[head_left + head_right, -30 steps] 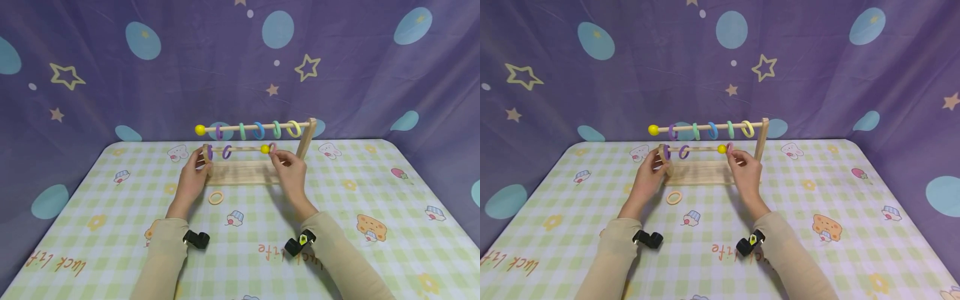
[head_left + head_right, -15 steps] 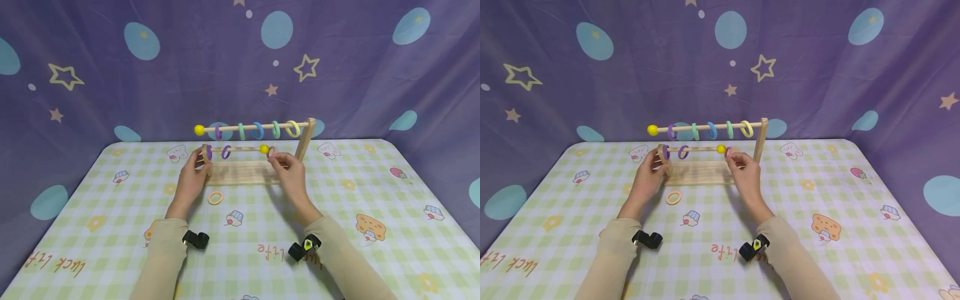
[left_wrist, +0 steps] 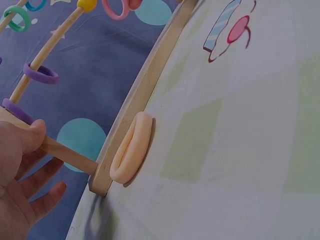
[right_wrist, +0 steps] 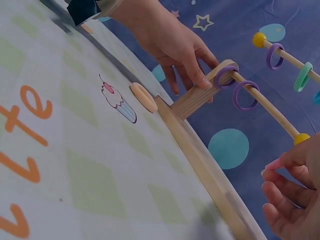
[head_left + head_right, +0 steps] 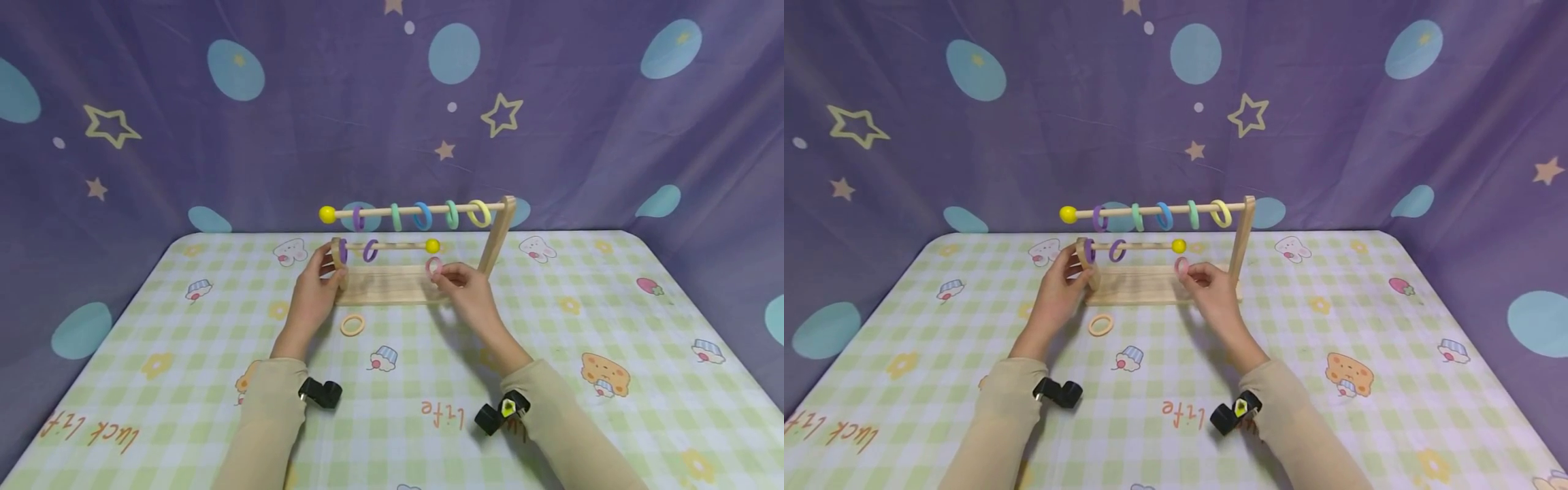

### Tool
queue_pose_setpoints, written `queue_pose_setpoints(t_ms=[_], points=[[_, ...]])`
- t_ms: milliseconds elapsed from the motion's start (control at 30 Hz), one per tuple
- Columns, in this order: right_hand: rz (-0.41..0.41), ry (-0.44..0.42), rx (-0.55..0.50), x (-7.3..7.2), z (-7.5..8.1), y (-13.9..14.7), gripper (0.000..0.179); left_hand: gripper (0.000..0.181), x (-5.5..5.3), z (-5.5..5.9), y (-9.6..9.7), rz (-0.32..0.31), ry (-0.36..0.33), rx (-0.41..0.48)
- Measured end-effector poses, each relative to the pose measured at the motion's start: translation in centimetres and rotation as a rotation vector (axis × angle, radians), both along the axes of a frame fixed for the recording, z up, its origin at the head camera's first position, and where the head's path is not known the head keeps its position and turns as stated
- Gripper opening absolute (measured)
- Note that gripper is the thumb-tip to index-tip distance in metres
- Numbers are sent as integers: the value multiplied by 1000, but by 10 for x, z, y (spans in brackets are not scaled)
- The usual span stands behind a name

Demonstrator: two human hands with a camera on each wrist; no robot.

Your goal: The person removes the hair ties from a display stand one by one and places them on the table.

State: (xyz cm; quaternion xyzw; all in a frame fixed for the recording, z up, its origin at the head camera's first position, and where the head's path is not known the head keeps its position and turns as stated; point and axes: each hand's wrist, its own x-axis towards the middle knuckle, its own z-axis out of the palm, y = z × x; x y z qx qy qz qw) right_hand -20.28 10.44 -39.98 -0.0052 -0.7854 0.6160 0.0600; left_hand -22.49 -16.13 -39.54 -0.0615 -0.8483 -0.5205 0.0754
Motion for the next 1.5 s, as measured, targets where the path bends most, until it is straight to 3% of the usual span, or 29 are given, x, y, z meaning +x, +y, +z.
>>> queue_pose_setpoints(t_ms=[433, 700, 1233, 1500], points=[[101, -15, 126, 7, 0, -2, 17, 53, 0, 1, 1, 4, -3, -5], [144, 12, 88, 9, 1, -7, 16, 54, -1, -2, -1, -4, 21, -10], [250, 35, 118, 13, 2, -24, 14, 54, -1, -2, -1, -5, 20, -5], [284, 35, 193, 14, 3, -34, 13, 54, -1, -1, -1, -13, 16, -4]])
